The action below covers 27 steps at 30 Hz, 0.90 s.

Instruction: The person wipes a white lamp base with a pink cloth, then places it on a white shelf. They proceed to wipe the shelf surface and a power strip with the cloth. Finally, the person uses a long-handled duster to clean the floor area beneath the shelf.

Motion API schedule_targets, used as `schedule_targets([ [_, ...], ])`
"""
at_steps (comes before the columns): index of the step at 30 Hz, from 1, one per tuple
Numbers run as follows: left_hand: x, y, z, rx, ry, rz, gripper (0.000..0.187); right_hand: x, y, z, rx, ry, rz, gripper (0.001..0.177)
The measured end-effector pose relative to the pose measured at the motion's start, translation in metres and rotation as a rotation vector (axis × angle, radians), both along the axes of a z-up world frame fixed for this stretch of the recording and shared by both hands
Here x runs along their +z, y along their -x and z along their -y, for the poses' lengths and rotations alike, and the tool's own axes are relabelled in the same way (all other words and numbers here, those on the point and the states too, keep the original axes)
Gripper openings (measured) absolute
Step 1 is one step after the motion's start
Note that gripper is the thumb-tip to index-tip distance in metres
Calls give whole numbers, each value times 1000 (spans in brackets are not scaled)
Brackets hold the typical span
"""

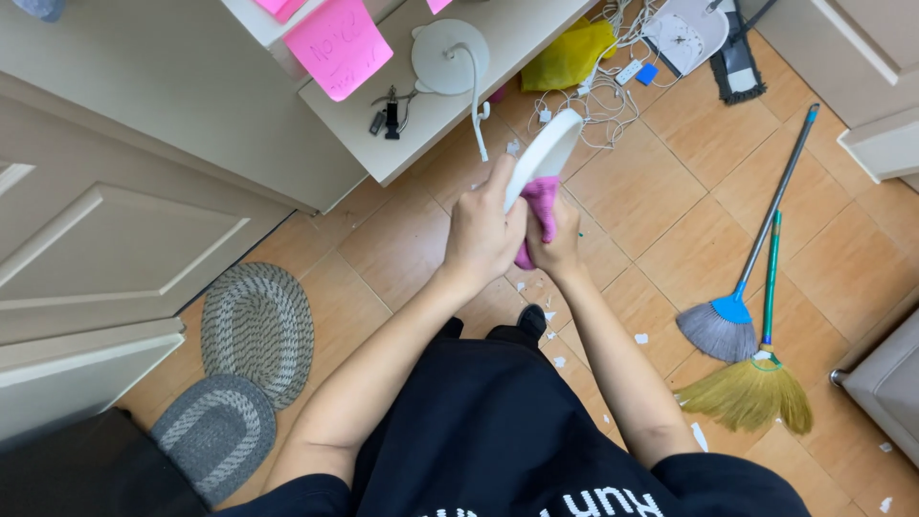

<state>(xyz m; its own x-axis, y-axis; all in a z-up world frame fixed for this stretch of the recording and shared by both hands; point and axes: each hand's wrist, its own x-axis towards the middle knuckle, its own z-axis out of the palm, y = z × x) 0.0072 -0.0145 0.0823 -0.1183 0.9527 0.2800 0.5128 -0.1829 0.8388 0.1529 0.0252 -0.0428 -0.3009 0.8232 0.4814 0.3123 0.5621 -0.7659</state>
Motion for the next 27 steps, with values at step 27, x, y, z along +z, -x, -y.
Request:
schedule_targets([
  [27,-27,-22,-2,15,267,242,24,53,-58,5,-27,-12,437,16],
])
